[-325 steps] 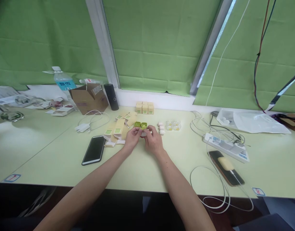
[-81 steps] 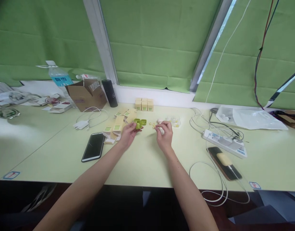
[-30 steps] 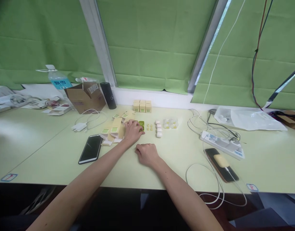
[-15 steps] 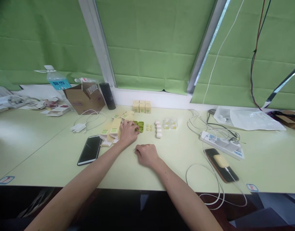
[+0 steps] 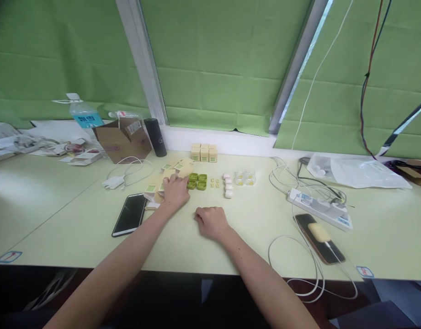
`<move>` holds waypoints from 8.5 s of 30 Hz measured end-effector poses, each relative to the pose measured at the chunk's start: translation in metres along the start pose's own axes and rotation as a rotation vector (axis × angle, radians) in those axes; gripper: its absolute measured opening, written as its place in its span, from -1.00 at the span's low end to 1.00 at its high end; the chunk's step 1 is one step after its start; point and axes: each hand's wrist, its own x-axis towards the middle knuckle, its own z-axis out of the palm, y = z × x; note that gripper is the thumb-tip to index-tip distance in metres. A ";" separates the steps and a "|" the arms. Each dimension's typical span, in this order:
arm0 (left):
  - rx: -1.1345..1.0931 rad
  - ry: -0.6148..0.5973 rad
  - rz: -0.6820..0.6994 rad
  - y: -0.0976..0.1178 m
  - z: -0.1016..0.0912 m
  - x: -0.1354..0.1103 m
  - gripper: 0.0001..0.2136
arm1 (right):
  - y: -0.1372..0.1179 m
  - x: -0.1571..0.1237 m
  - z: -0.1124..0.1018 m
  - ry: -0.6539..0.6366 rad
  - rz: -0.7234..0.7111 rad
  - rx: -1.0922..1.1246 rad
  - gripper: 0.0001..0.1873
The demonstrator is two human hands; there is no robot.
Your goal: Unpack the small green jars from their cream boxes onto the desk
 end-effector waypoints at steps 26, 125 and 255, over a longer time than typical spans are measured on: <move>-0.193 0.192 -0.045 -0.011 -0.011 -0.004 -0.78 | 0.090 0.100 -0.070 0.388 0.428 -0.041 -0.59; -0.294 0.283 0.109 -0.003 0.004 -0.009 -0.76 | 0.091 0.239 -0.053 0.103 0.213 -0.261 -0.18; -0.796 0.481 0.311 0.032 -0.008 -0.024 -0.53 | 0.024 0.013 -0.059 0.747 0.039 0.690 -0.52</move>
